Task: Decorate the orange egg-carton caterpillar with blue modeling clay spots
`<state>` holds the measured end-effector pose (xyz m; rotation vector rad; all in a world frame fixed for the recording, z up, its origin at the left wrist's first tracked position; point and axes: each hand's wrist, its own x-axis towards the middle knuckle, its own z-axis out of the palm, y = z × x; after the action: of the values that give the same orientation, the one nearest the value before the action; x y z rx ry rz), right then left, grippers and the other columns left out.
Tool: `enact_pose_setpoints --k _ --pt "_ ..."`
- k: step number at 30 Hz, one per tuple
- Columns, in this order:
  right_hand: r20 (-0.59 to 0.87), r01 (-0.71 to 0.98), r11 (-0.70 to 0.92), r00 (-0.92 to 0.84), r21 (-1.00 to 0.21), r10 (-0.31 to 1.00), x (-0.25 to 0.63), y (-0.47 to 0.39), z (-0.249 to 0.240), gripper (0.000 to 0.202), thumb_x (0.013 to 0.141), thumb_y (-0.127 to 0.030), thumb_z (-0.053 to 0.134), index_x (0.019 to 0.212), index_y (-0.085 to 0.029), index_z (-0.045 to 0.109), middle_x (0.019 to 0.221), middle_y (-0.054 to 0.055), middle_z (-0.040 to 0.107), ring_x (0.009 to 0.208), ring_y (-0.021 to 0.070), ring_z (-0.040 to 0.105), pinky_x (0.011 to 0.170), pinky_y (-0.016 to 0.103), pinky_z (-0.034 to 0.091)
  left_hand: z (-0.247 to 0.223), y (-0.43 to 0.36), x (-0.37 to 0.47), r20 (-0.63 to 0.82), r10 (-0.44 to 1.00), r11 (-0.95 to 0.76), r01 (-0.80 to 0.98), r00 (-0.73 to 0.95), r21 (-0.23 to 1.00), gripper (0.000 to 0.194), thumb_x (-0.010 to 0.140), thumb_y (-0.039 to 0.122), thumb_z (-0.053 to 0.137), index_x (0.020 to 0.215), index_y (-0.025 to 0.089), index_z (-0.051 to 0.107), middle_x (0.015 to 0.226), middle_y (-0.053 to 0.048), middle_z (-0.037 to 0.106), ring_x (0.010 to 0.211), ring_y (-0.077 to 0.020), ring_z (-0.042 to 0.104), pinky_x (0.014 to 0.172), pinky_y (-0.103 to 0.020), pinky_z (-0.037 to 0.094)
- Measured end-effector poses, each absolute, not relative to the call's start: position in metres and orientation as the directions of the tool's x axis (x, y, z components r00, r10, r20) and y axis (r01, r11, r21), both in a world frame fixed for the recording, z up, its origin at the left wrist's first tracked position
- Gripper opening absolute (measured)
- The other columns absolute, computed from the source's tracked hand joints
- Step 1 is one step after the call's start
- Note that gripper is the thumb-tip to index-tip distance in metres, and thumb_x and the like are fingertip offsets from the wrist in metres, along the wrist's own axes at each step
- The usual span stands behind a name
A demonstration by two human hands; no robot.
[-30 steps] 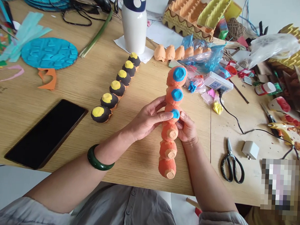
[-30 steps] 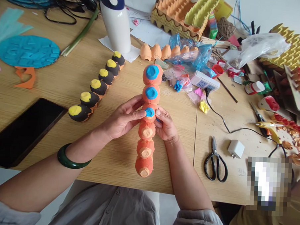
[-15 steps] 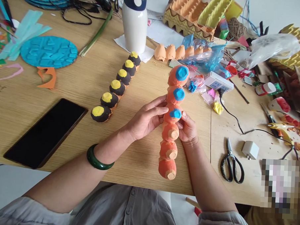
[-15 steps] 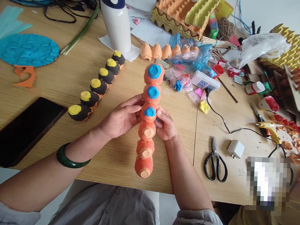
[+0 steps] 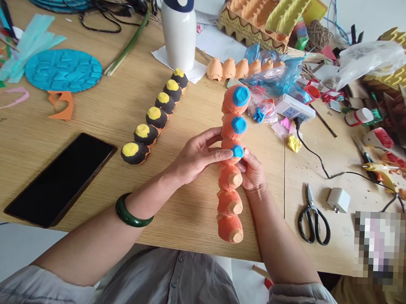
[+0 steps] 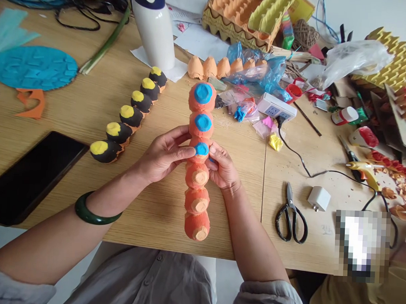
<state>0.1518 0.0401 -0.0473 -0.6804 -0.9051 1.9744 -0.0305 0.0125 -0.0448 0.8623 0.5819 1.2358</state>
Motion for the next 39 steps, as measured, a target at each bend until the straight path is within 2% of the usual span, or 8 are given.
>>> enact_pose_setpoints --k 4,7,13,19,24,27,31,39 --pt "-0.106 -0.485 -0.365 -0.481 -0.795 0.870 0.152 0.040 -0.049 0.049 0.079 -0.049 0.106 0.080 -0.021 0.066 0.056 -0.015 0.032 0.050 0.0026 0.008 0.043 0.017 0.011 -0.045 0.014 -0.031 0.098 0.978 0.002 -0.475 0.185 0.880 0.060 0.080 0.039 0.109 0.128 0.020 0.077 0.132 -0.010 0.085 0.123 -0.0289 0.082 0.103 -0.037 0.068" --pt "-0.122 -0.476 -0.362 -0.461 -0.802 0.879 0.151 0.040 -0.050 0.050 0.079 -0.050 0.107 0.080 -0.022 0.065 0.056 -0.015 0.029 0.051 0.0032 0.007 0.044 0.020 0.012 -0.044 0.013 -0.031 0.095 0.984 -0.024 -0.416 0.149 0.909 0.060 0.078 0.039 0.109 0.126 0.019 0.077 0.131 -0.009 0.085 0.111 -0.0246 0.083 0.097 -0.034 0.068" --pt "-0.166 -0.419 -0.351 -0.417 -0.837 0.894 0.151 0.040 -0.053 0.062 0.072 -0.062 0.109 0.073 -0.025 0.060 0.056 -0.014 0.025 0.053 0.0062 0.007 0.045 0.025 0.011 -0.043 0.013 -0.030 0.066 0.995 -0.029 -0.419 0.076 0.908 0.065 0.070 0.032 0.112 0.123 0.017 0.078 0.118 -0.006 0.084 0.091 -0.0175 0.081 0.085 -0.027 0.068" --pt "-0.163 -0.410 -0.329 -0.389 -0.851 0.907 0.147 0.039 -0.056 0.062 0.071 -0.063 0.108 0.075 -0.023 0.062 0.058 -0.014 0.031 0.052 0.0040 0.011 0.050 0.023 0.011 -0.044 0.010 -0.030 0.032 0.998 -0.017 -0.274 0.049 0.961 0.077 0.071 0.044 0.110 0.136 0.018 0.079 0.142 -0.013 0.082 0.092 -0.0181 0.080 0.086 -0.029 0.068" --pt "-0.191 -0.414 -0.354 -0.386 -0.839 0.903 0.145 0.038 -0.054 0.061 0.070 -0.060 0.108 0.075 -0.022 0.062 0.056 -0.015 0.033 0.052 0.0035 0.012 0.050 0.021 0.015 -0.048 0.009 -0.031 0.021 1.000 -0.020 -0.203 0.006 0.979 0.086 0.072 0.052 0.109 0.144 0.018 0.077 0.145 -0.014 0.082 0.097 -0.0221 0.082 0.087 -0.031 0.069" --pt "-0.198 -0.410 -0.367 -0.399 -0.835 0.895 0.144 0.038 -0.052 0.062 0.069 -0.061 0.108 0.074 -0.023 0.060 0.056 -0.015 0.031 0.051 0.0035 0.011 0.049 0.021 0.015 -0.047 0.010 -0.031 0.027 0.999 -0.021 -0.230 0.024 0.973 0.089 0.072 0.057 0.109 0.145 0.018 0.075 0.147 -0.015 0.081 0.107 -0.0268 0.083 0.090 -0.033 0.068" --pt "-0.192 -0.407 -0.374 -0.422 -0.833 0.886 0.143 0.037 -0.050 0.062 0.066 -0.059 0.111 0.074 -0.021 0.063 0.055 -0.015 0.037 0.049 0.0018 0.011 0.048 0.020 0.014 -0.040 0.009 -0.032 -0.046 0.994 0.081 -0.362 0.104 0.929 0.076 0.088 0.072 0.092 0.140 0.018 0.076 0.142 -0.015 0.083 0.123 -0.0313 0.081 0.094 -0.036 0.069" --pt "-0.212 -0.368 -0.381 -0.424 -0.848 0.881 0.143 0.037 -0.047 0.060 0.063 -0.059 0.112 0.078 -0.020 0.068 0.056 -0.014 0.043 0.048 0.0013 0.011 0.047 0.021 0.013 -0.030 0.013 -0.040 -0.153 0.958 0.246 -0.416 0.244 0.875 0.065 0.079 0.054 0.104 0.127 0.019 0.078 0.120 -0.008 0.085 0.104 -0.0219 0.077 0.089 -0.030 0.066"
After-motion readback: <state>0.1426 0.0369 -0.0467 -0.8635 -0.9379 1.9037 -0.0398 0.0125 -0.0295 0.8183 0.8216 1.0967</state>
